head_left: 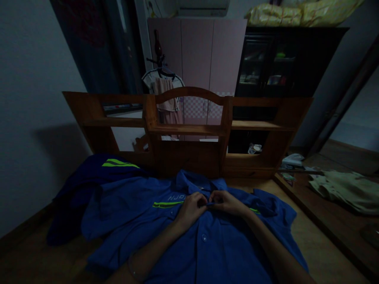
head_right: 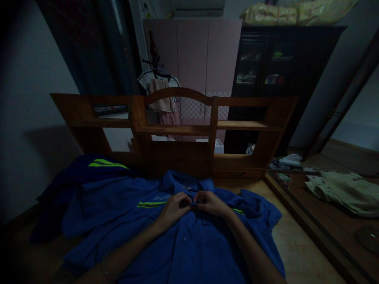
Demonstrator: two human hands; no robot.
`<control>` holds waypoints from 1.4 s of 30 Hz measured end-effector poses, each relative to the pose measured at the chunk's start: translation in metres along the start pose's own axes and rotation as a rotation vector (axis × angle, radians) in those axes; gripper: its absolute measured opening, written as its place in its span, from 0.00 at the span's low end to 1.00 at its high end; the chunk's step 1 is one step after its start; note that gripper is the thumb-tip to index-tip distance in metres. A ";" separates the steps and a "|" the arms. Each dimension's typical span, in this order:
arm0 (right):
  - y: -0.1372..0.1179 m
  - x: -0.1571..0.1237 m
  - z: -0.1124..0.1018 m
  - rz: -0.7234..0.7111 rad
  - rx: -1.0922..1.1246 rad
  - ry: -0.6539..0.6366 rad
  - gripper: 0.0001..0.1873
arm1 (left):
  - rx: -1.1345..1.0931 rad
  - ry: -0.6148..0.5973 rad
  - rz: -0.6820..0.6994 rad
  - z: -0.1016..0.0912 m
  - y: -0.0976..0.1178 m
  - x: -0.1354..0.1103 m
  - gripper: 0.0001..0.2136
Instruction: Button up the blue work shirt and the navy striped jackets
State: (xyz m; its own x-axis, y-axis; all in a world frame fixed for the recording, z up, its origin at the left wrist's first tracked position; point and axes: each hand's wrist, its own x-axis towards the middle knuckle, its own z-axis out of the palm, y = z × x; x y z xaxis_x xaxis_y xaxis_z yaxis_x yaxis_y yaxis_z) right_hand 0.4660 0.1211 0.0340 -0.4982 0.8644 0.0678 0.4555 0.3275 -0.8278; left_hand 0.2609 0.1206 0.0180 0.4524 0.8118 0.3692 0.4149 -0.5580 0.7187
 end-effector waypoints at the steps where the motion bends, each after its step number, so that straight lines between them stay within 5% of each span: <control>1: -0.001 -0.001 0.000 -0.009 -0.007 -0.002 0.19 | 0.021 -0.001 0.012 0.000 0.000 0.000 0.03; 18: -0.003 -0.005 0.004 -0.081 -0.088 0.084 0.18 | 0.101 -0.058 0.114 -0.005 0.008 -0.003 0.03; 42: -0.004 -0.005 0.021 -0.128 -0.398 0.209 0.07 | 0.212 0.081 0.016 0.004 0.007 -0.002 0.06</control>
State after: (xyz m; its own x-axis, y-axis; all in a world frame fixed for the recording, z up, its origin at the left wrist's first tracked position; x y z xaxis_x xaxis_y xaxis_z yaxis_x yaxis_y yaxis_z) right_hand 0.4506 0.1077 0.0254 -0.4283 0.8524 0.2999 0.6679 0.5222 -0.5303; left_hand 0.2657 0.1140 0.0201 0.3992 0.8089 0.4316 0.5690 -0.5877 0.5752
